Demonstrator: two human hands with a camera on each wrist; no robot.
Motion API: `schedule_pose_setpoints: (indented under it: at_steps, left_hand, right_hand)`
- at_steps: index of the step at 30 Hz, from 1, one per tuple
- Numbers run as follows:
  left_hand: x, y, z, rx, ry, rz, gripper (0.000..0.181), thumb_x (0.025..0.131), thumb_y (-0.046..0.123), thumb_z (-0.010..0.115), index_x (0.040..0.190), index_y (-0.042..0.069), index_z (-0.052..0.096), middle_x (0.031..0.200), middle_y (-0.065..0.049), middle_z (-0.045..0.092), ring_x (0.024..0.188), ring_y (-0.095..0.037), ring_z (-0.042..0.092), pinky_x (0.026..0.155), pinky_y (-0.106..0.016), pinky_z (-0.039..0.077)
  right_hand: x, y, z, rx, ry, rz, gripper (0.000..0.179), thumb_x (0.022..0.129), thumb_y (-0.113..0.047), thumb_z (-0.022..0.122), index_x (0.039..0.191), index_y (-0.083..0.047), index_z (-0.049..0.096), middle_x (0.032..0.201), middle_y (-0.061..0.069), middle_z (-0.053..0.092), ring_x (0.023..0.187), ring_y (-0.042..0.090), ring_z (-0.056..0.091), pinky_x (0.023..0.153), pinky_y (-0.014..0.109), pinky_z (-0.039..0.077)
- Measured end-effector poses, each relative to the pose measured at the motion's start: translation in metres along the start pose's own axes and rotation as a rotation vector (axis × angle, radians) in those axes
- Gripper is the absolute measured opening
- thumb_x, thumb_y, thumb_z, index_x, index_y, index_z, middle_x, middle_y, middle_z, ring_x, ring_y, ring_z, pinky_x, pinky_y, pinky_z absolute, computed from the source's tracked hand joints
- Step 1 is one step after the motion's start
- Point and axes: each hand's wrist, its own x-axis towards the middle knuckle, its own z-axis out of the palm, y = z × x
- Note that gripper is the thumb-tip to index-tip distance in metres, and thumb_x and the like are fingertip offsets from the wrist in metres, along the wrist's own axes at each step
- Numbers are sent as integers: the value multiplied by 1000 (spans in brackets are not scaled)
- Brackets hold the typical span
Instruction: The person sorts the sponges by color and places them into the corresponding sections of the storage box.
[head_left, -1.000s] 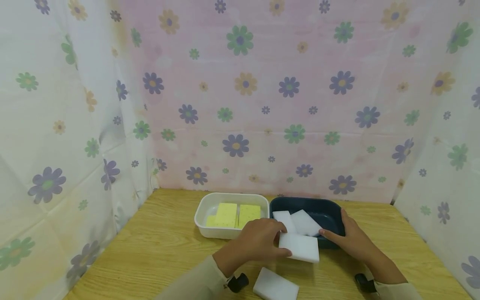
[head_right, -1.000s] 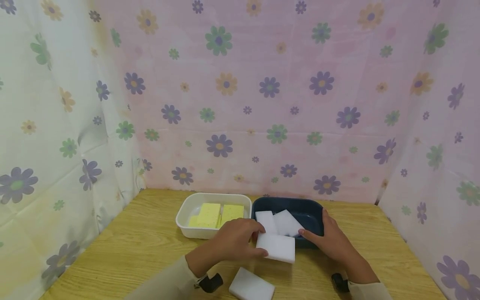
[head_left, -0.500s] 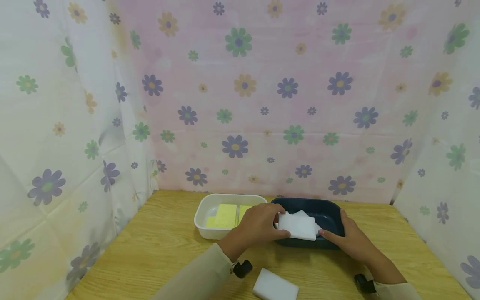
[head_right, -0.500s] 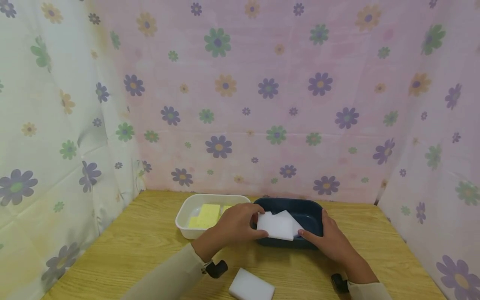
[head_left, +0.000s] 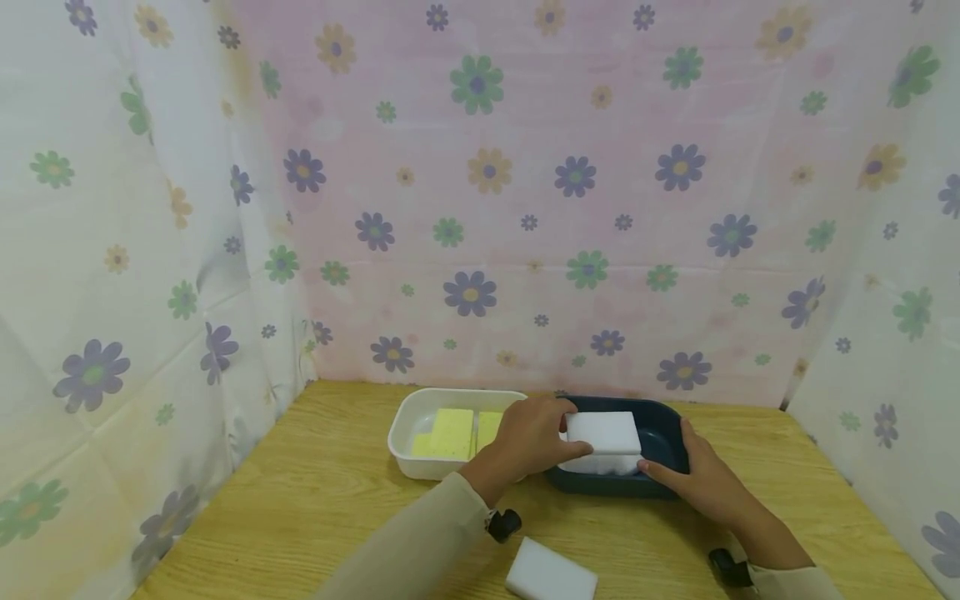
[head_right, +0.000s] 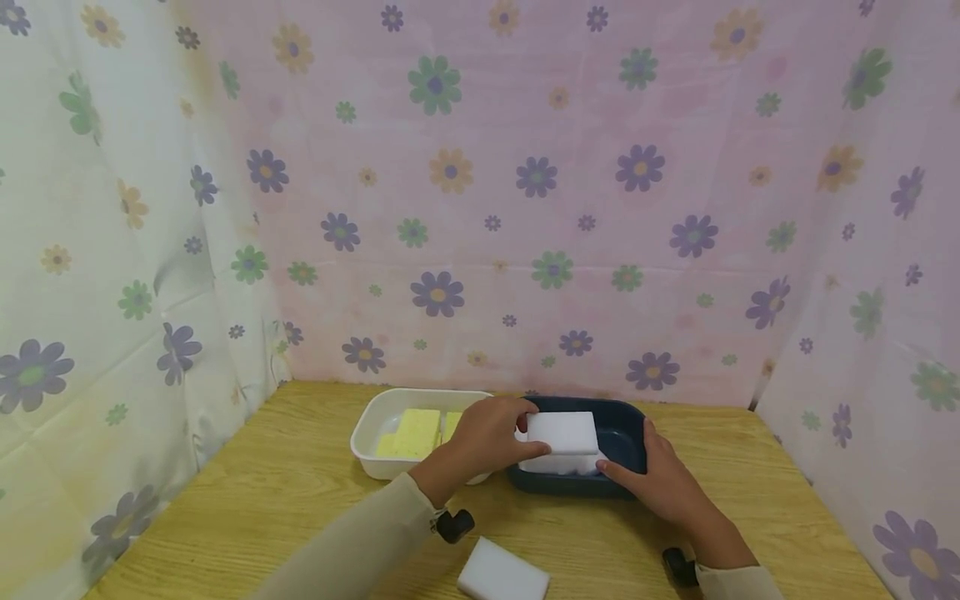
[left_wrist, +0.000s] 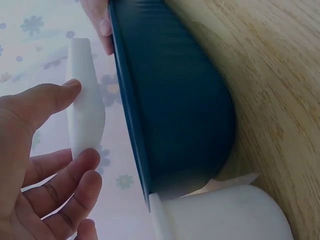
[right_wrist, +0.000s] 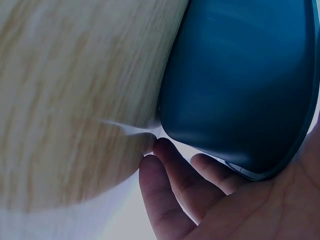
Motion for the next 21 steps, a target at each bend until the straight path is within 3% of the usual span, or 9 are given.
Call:
schedule_pose_setpoints:
  at_steps: [3,10,17,21]
  left_hand:
    - [5,1,5,22,2,6,51,83,62,79,115,23,75,80,15,62,67,-2,50,53,-21,40]
    - [18,10,23,86,-13,-30,57,84,64,78,123,24,73,87,13,67,70,-2,52,56,-21,42]
    - [23,15,39,101,46,-40,51,85,63,77,117,24,73,83,15,66,68,-1,52,57,-21,42]
    - [22,13,48,71,74,-31,49,89,60,75,118,21,73,86,14,66,75,-2,55,65,-22,45]
  right_hand:
    - [0,-1,0,-4,-6,9,128,94,-72,58,159,4,-21,164,42,-1,146,67,11,108,81,23]
    - [0,-3,-3,2,-11,11,126,95,-69,60,158,5,-21,163,44,-1,145,68,11,108,81,26]
    - [1,1,-2,17,-16,5,127,95,-69,59,158,3,-23,163,44,-1,145,68,12,107,80,27]
    - [1,1,-2,20,-17,2,126,95,-69,59,159,2,-23,163,44,-1,145,68,12,107,81,27]
